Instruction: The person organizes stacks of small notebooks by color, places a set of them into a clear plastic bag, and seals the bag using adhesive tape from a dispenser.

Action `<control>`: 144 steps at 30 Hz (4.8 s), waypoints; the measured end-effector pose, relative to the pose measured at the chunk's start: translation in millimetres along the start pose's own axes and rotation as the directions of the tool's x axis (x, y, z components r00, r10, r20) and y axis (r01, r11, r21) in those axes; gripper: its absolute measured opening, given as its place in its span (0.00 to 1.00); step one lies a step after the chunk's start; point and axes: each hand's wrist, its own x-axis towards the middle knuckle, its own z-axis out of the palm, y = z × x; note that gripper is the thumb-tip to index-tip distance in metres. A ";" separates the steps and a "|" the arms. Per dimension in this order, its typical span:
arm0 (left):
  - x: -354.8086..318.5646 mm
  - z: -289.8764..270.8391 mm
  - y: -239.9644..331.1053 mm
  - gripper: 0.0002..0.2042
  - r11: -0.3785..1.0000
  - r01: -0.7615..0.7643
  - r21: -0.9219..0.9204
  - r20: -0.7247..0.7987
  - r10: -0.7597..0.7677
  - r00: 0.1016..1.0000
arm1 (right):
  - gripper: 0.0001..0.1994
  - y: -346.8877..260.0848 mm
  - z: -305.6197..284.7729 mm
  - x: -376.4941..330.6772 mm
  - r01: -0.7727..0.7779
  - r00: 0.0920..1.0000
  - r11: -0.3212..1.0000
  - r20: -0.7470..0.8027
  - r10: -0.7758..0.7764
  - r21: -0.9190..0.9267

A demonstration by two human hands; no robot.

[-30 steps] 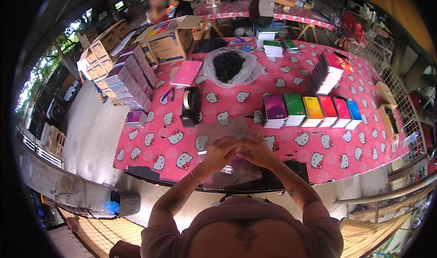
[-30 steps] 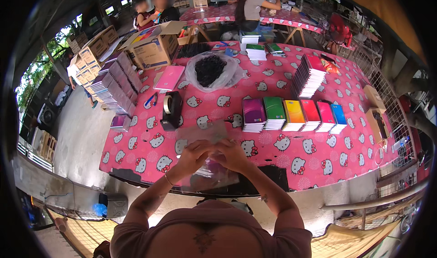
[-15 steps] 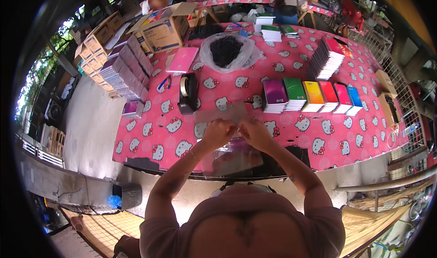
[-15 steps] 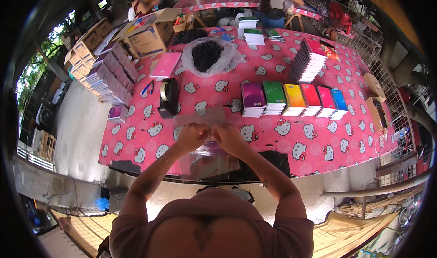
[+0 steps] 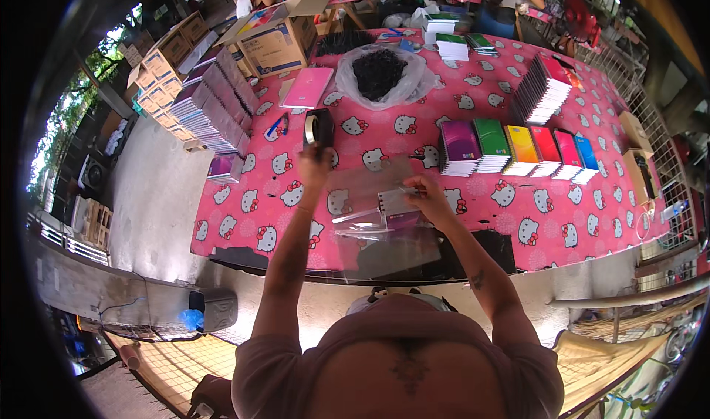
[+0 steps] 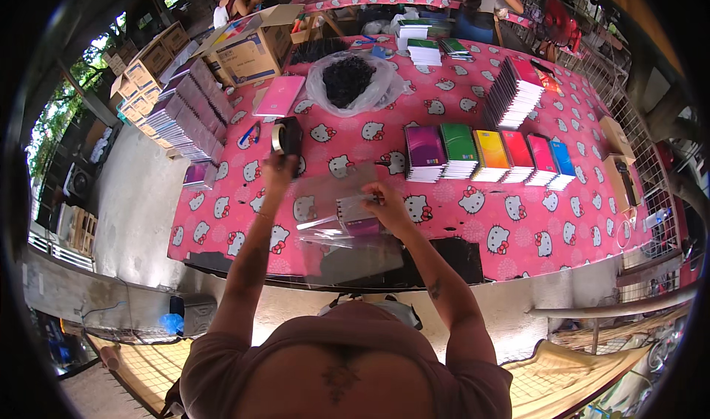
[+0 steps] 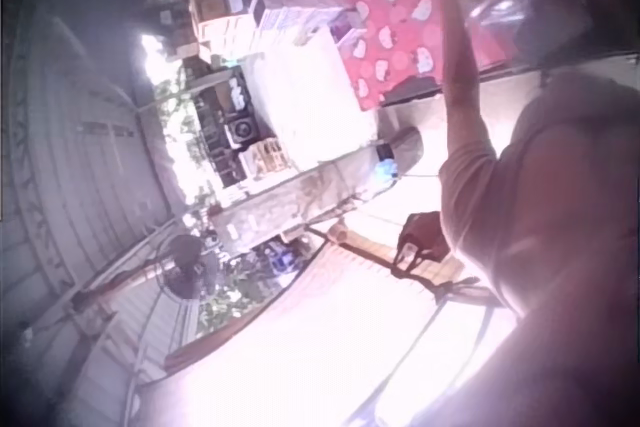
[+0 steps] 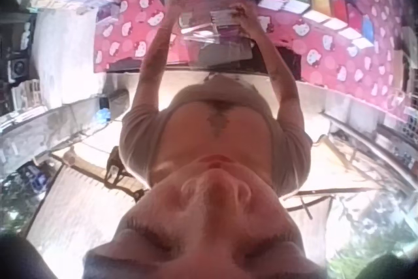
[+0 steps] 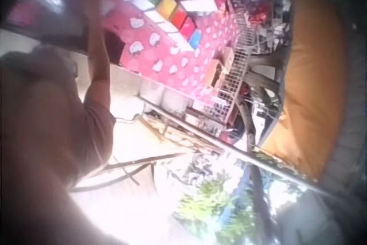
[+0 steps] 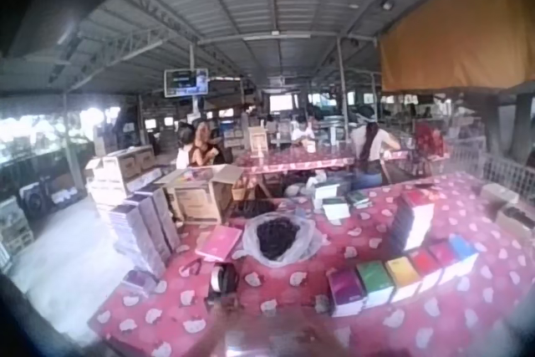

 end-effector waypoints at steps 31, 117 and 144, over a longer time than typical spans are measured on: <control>-10.7 -26.4 -61.4 0.04 0.601 0.326 -0.730 0.160 -0.314 0.936 | 0.11 -6.1 7.8 -7.1 0.012 0.995 0.996 -0.097 -0.021 -0.087; -198.1 319.8 478.7 0.25 0.429 -0.809 -0.402 0.180 0.903 0.390 | 0.40 -9.7 -538.9 -109.2 -0.523 0.796 0.157 -0.546 -0.263 -0.838; -156.5 293.4 380.8 0.20 0.655 -0.754 -0.053 0.310 0.728 0.611 | 0.18 -26.1 -436.8 -30.0 0.254 0.822 0.147 0.133 -0.554 -0.956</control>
